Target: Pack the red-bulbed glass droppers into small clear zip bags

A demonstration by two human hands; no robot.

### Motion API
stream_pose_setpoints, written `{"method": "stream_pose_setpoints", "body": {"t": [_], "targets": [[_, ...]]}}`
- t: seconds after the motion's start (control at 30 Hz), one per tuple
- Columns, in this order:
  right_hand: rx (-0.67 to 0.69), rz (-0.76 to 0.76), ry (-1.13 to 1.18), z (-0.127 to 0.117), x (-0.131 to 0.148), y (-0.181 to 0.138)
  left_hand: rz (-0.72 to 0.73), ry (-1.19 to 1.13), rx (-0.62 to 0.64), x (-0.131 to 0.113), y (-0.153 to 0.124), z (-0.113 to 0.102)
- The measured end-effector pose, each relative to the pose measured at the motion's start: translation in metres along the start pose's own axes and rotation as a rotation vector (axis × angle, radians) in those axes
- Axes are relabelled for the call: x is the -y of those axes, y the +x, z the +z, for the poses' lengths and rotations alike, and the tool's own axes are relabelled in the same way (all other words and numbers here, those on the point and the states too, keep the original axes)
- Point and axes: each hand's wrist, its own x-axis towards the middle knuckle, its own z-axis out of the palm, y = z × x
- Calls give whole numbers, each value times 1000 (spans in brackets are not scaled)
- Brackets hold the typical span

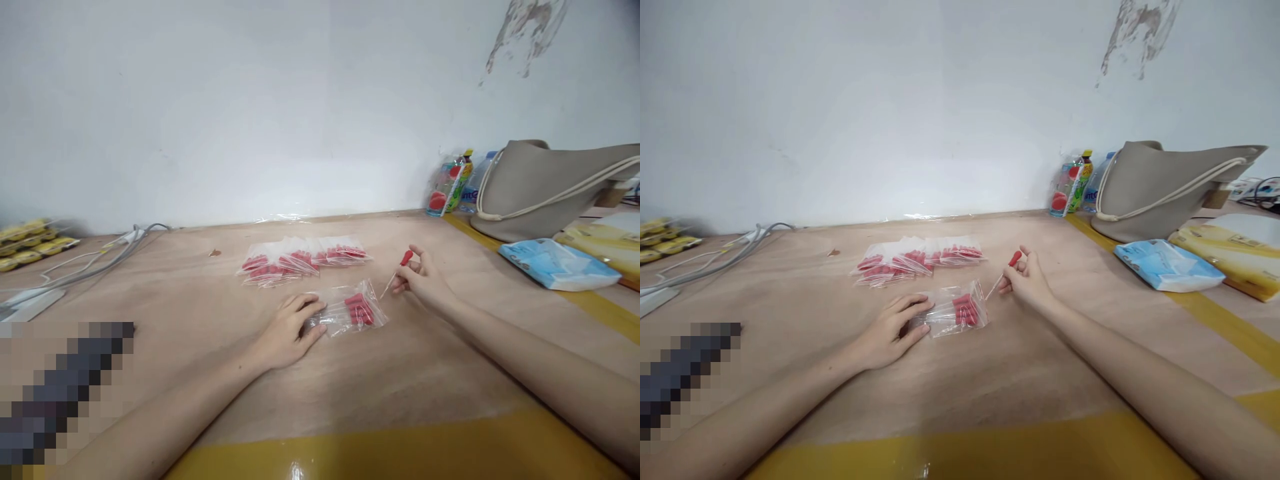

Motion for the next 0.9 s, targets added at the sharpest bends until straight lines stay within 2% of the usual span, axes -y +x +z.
{"method": "stream_pose_setpoints", "body": {"t": [0.13, 0.27, 0.4, 0.6, 0.73, 0.9], "targets": [[-72, -97, 47, 9, -7, -11, -5, -6, -4, 0, 0, 0], [-49, -160, 47, 17, -14, -11, -4, -19, -16, 0, 0, 0], [26, -159, 36, 20, -19, -14, -17, -17, -13, 0, 1, -1], [22, -139, 70, 16, -16, -18, -36, 24, 20, -3, 1, -2], [93, -101, 116, 15, -15, -18, -26, 20, 11, -4, 1, -3], [180, -45, 8, 8, -16, -20, -29, 2, 12, -4, 0, -3]]}}
